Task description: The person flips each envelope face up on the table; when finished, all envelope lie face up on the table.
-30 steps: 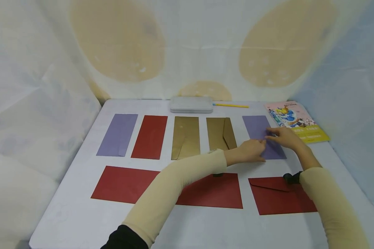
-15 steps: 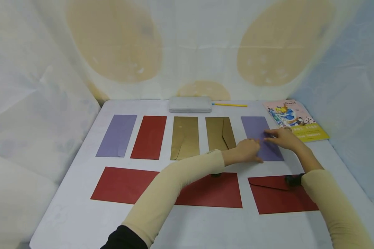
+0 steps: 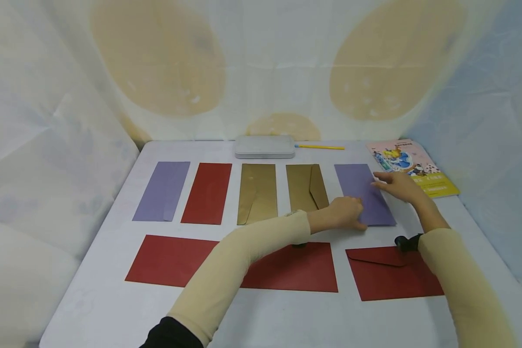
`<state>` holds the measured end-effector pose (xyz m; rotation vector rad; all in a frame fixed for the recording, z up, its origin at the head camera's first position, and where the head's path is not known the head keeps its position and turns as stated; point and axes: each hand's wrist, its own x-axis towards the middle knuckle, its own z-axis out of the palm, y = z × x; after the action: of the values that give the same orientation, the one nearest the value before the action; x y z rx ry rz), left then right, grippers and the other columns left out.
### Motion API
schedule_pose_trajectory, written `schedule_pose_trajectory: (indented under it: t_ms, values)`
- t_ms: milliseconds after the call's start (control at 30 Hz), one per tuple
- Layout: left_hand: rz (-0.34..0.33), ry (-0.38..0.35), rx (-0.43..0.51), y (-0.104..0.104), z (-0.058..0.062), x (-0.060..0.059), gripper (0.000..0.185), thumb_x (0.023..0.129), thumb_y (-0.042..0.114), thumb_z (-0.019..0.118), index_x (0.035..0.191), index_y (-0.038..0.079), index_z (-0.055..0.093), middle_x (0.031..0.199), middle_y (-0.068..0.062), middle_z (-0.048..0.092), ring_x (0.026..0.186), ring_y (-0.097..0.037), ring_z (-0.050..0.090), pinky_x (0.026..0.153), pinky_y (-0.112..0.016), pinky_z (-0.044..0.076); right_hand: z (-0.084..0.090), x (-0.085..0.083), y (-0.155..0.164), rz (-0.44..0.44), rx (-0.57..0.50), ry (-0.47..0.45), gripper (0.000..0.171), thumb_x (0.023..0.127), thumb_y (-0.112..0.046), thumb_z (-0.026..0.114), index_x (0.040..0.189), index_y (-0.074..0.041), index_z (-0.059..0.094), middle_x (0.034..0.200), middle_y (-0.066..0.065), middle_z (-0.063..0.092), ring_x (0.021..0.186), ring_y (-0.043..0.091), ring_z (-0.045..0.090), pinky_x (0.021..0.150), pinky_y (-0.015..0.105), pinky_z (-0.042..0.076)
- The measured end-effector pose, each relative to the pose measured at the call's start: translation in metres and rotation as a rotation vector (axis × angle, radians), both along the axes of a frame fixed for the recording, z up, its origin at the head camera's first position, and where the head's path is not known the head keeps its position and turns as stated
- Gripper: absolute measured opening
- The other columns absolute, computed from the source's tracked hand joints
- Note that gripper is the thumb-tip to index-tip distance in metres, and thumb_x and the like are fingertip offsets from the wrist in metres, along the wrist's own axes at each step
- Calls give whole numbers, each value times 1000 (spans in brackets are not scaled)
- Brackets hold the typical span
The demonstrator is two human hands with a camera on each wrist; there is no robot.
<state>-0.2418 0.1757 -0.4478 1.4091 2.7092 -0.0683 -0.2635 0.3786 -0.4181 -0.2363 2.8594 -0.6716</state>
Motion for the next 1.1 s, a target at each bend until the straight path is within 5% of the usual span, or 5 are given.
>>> schedule_pose_trajectory:
  t_ms: [233, 333, 467, 800, 1100]
  values:
    - [-48, 48, 41, -4, -1, 3, 50, 92, 52, 51, 106, 8, 72, 120, -2, 64, 98, -11, 63, 65, -22, 52, -2, -4, 7, -74, -35, -38, 68, 98, -44, 52, 145, 3, 36, 138, 34, 40, 125, 55, 37, 90, 67, 38]
    - [-53, 68, 43, -4, -4, 2, 57, 93, 52, 49, 120, 4, 67, 122, -4, 64, 103, -14, 64, 66, -21, 52, -5, -3, 9, -94, -53, -54, 68, 99, -46, 50, 146, 2, 36, 140, 34, 39, 125, 55, 36, 88, 67, 39]
    - [-42, 57, 43, -4, -8, 2, 66, 95, 53, 46, 134, 1, 55, 119, -7, 65, 102, -14, 64, 68, -22, 52, -7, -2, 9, -125, -81, -64, 68, 100, -47, 47, 146, 2, 36, 141, 35, 36, 126, 55, 34, 88, 67, 38]
    - [-55, 27, 82, -13, -3, 3, 64, 98, 49, 43, 139, 0, 49, 111, -11, 67, 93, -13, 65, 67, -22, 52, -10, 1, 8, -145, -111, -30, 67, 101, -44, 46, 144, 7, 36, 140, 35, 37, 127, 53, 35, 97, 64, 33]
    - [-149, 34, 39, -17, 0, -1, 67, 97, 50, 47, 140, -1, 47, 114, -11, 66, 90, -11, 65, 74, -21, 51, -5, 11, 6, -233, -413, -33, 68, 98, -42, 53, 148, -1, 34, 146, 23, 37, 135, 43, 32, 105, 58, 28]
